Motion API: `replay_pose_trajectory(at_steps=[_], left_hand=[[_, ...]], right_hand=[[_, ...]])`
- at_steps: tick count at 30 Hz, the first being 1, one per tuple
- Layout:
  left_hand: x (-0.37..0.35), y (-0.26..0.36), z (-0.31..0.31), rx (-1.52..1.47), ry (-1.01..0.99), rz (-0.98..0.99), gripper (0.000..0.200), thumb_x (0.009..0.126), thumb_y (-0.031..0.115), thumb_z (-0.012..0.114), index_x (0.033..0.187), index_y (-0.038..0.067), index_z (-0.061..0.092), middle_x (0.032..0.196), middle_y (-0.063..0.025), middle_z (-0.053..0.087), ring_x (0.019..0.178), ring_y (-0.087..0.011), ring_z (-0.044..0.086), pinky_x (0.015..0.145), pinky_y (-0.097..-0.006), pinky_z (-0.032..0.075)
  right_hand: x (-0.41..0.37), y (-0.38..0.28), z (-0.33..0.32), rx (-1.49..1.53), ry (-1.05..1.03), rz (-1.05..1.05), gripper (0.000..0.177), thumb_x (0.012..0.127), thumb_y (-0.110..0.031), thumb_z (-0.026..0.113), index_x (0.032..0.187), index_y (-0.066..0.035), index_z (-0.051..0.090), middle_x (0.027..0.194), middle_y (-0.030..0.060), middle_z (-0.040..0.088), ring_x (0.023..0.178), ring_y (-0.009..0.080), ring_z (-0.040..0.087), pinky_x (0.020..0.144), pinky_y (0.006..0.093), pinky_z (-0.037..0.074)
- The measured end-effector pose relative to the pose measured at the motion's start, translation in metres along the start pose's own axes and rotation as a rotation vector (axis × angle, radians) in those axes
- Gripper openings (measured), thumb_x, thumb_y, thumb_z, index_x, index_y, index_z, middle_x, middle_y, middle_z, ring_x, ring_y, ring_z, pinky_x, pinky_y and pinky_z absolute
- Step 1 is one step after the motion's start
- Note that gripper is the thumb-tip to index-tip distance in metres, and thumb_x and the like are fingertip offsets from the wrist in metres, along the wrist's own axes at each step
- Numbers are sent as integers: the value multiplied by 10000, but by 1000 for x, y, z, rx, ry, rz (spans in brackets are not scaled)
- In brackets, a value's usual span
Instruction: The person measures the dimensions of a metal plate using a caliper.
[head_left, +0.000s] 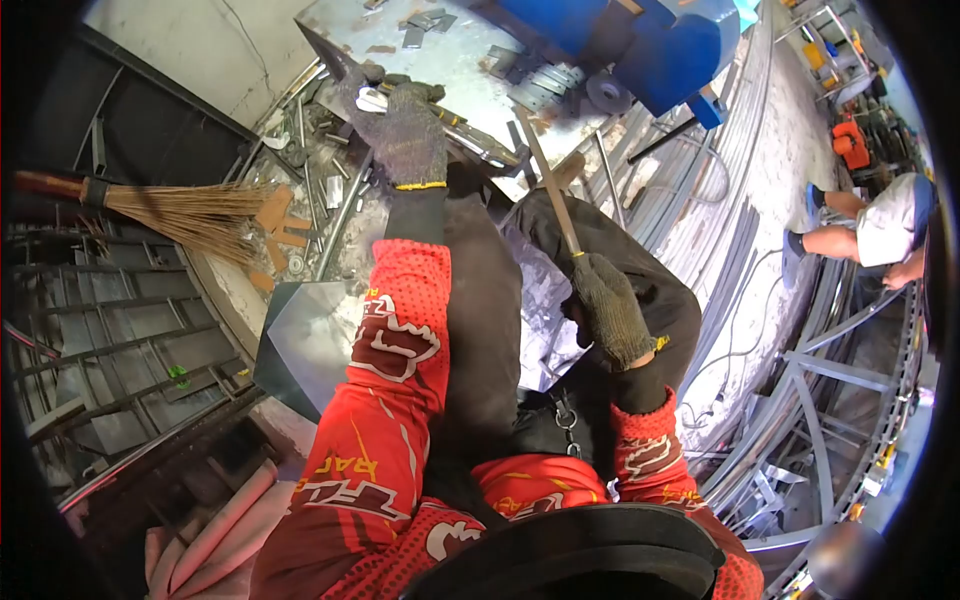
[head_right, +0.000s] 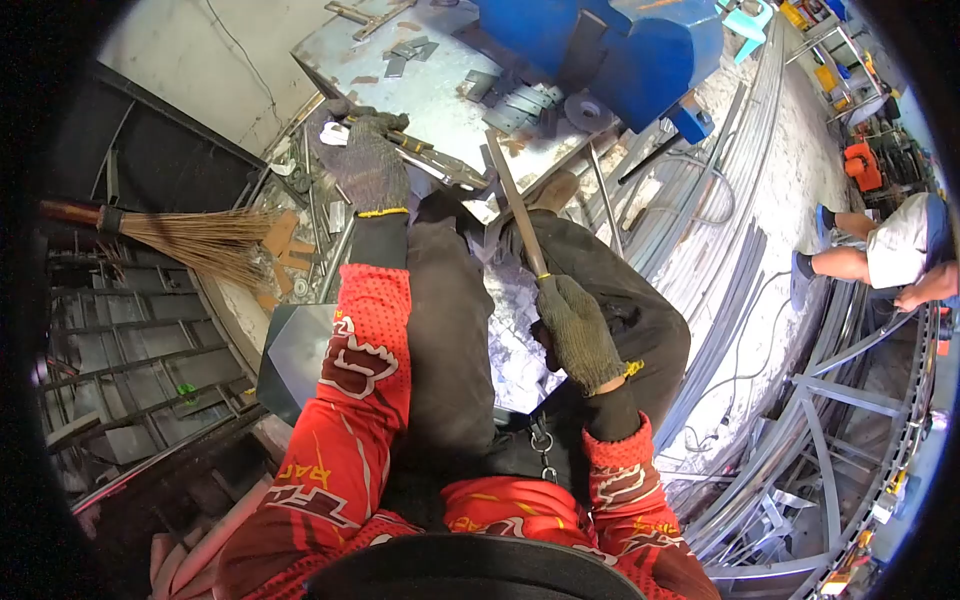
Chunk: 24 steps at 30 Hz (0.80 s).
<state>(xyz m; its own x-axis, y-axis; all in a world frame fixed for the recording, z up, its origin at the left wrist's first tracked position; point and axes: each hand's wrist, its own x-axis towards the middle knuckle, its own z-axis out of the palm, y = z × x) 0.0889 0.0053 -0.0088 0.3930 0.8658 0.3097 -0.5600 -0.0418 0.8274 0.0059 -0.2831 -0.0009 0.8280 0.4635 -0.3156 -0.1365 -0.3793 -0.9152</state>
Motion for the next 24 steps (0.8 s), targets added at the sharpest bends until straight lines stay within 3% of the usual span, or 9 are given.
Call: replay_pose_trajectory(at_steps=[3, 5, 8, 9, 11, 12, 19, 22, 24], left_hand=[[-1, 4, -2, 112, -67, 66, 394, 804, -97, 562, 1158, 51, 471, 962, -95, 520, 812, -192, 615, 701, -357, 635], [-4, 10, 3, 71, -77, 51, 382, 823, -87, 551, 1172, 46, 473, 967, -93, 523, 803, -200, 639, 729, -356, 633], [-8, 17, 5, 26, -110, 58, 378, 849, -66, 551, 1199, 53, 474, 972, -106, 537, 802, -222, 667, 727, -375, 642], [-7, 16, 4, 27, -112, 61, 378, 849, -66, 551, 1199, 53, 474, 972, -106, 537, 802, -222, 667, 727, -375, 642], [-5, 7, 4, -23, -82, 66, 369, 856, -55, 553, 1198, 59, 476, 973, -112, 537, 787, -228, 669, 719, -387, 645], [-3, 3, 4, -6, -60, 95, 363, 857, -40, 566, 1194, 60, 479, 969, -110, 536, 779, -229, 669, 715, -384, 643], [-9, 21, 9, 3, -65, -16, 413, 798, -87, 544, 1182, 43, 468, 992, -96, 498, 806, -187, 598, 712, -322, 602], [-8, 14, 7, -40, -110, -21, 419, 798, -82, 553, 1188, 48, 473, 988, -89, 500, 807, -184, 592, 721, -318, 599], [-4, 4, 2, 9, -103, 80, 401, 827, -70, 578, 1193, 62, 478, 952, -102, 534, 786, -230, 658, 697, -392, 646]], right_hand=[[-4, -13, 2, -98, 104, -227, 424, 1072, -465, 522, 962, -58, 563, 726, 28, 483, 527, 131, 521, 428, 318, 403], [24, -43, -7, 97, -127, 217, 225, 913, -86, 640, 1117, 5, 609, 839, 114, 601, 642, 257, 605, 561, 375, 485], [65, -20, -1, -157, -105, -201, 200, 1017, -212, 580, 1047, -16, 604, 740, 93, 576, 539, 222, 562, 507, 350, 454], [65, -16, 1, -154, -105, -202, 200, 1017, -212, 580, 1047, -16, 604, 740, 93, 576, 539, 222, 562, 507, 350, 454], [62, -14, 4, -50, -58, -121, 339, 1079, -371, 518, 971, -58, 592, 639, 56, 535, 439, 169, 487, 451, 318, 407], [41, -30, 6, 129, -35, 77, 377, 1087, -422, 506, 943, -83, 591, 596, 25, 495, 413, 130, 441, 429, 301, 372], [11, -1, 15, 206, 53, 195, 355, 1107, -343, 479, 942, -37, 552, 735, 51, 482, 562, 151, 489, 534, 322, 419], [67, 11, 21, 86, 64, -16, 333, 1098, -318, 494, 957, -23, 557, 733, 69, 477, 599, 171, 491, 571, 357, 428], [101, 13, 26, -634, 388, -1047, 292, 1066, -325, 558, 973, -54, 614, 680, -8, 492, 496, 94, 461, 454, 275, 348]])
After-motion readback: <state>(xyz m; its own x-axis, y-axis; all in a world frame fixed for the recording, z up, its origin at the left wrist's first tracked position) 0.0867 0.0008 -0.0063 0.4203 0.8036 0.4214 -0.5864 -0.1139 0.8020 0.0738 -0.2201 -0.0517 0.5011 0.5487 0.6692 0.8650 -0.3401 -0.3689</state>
